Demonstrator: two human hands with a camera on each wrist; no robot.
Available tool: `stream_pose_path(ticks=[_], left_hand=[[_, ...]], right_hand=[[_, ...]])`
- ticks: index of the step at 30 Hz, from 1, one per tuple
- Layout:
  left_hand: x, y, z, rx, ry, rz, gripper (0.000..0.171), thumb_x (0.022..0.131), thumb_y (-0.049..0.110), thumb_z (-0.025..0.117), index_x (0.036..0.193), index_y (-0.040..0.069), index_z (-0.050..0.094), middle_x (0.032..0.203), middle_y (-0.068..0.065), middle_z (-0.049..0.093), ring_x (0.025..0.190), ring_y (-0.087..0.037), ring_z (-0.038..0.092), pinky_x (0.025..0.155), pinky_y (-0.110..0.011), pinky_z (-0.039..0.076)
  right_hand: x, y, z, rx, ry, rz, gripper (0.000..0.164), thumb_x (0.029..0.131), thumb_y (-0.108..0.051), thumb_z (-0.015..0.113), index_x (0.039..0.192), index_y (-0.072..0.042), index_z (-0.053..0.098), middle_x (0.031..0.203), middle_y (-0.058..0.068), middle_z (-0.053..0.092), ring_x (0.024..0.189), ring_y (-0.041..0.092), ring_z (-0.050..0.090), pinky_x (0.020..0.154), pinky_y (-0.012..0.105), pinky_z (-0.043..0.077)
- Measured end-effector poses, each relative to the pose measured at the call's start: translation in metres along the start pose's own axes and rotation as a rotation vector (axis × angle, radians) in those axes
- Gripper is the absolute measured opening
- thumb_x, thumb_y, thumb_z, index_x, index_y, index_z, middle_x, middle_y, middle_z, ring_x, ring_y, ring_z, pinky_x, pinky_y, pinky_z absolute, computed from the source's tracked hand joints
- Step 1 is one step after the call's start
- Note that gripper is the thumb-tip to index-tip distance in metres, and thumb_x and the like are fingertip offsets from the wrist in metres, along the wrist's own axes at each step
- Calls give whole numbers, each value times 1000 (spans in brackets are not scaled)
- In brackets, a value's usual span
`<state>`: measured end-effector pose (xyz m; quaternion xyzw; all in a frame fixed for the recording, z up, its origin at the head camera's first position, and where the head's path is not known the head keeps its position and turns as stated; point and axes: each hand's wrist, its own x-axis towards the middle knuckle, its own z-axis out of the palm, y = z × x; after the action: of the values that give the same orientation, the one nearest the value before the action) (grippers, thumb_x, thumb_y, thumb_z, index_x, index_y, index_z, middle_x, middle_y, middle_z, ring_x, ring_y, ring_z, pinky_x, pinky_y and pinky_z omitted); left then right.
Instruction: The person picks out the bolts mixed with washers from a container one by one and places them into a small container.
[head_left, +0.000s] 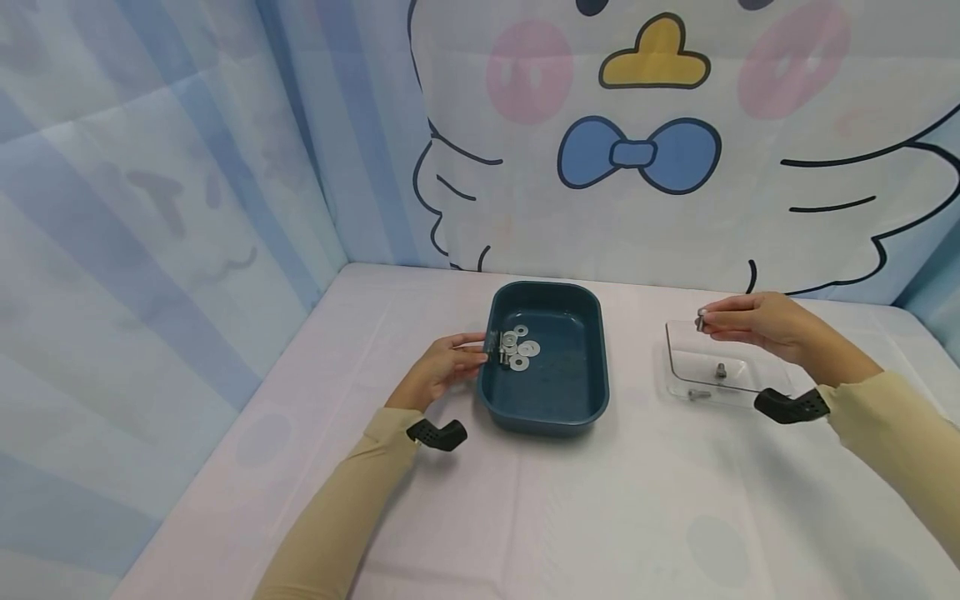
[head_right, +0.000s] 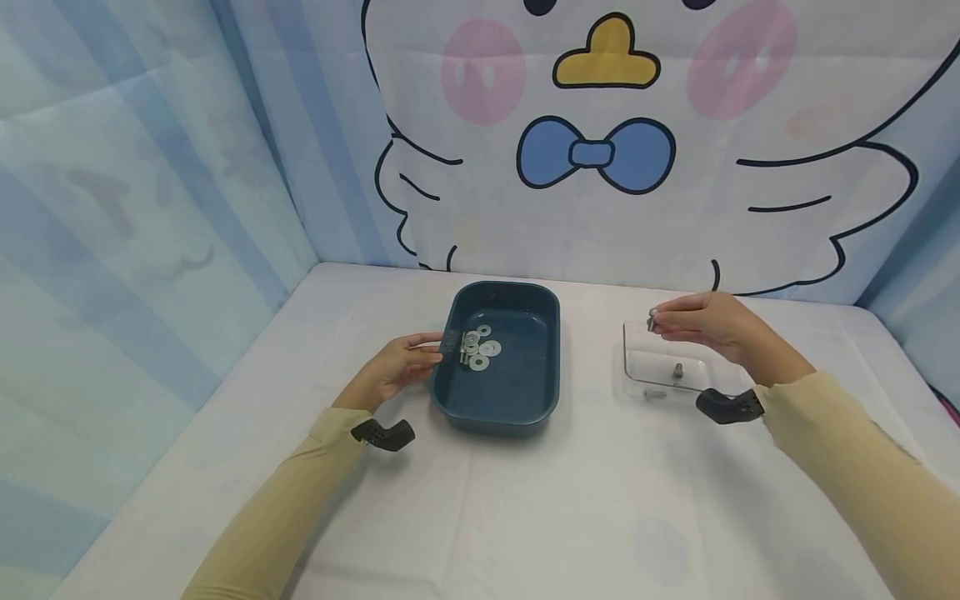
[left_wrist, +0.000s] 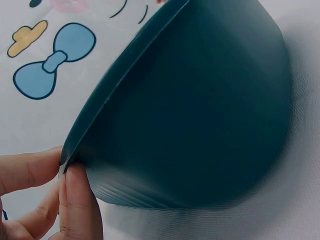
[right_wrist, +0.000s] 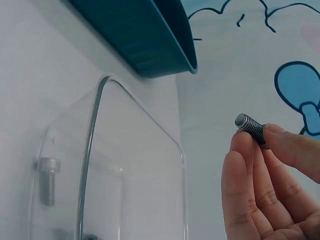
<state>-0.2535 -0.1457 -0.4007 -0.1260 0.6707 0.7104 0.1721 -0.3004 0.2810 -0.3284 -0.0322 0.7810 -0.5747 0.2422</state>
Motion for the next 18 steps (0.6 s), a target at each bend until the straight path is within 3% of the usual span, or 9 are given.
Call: stream_pose_path(ticks=[9,18], left_hand=[[1,-1,-1,-8,-3,2,47,88,-2,60,133,7,52,115,-10,63,69,-4,61,62,-17,50],[1,-1,-1,-7,-8,4,46,88,-2,59,133,7,52,118,-11,62,69,-4,61,63,-17,50]], right_hand=[[-6,16,-18,-34,49,-25,26,92,-12,59,81,-34,69,83,-17,69,79,1,67,73,16,54],[-11,32,-26,-25,81,-22,23,90,-14,62,81,-34,70,83,-16,70,78,2,67,74,18,54]])
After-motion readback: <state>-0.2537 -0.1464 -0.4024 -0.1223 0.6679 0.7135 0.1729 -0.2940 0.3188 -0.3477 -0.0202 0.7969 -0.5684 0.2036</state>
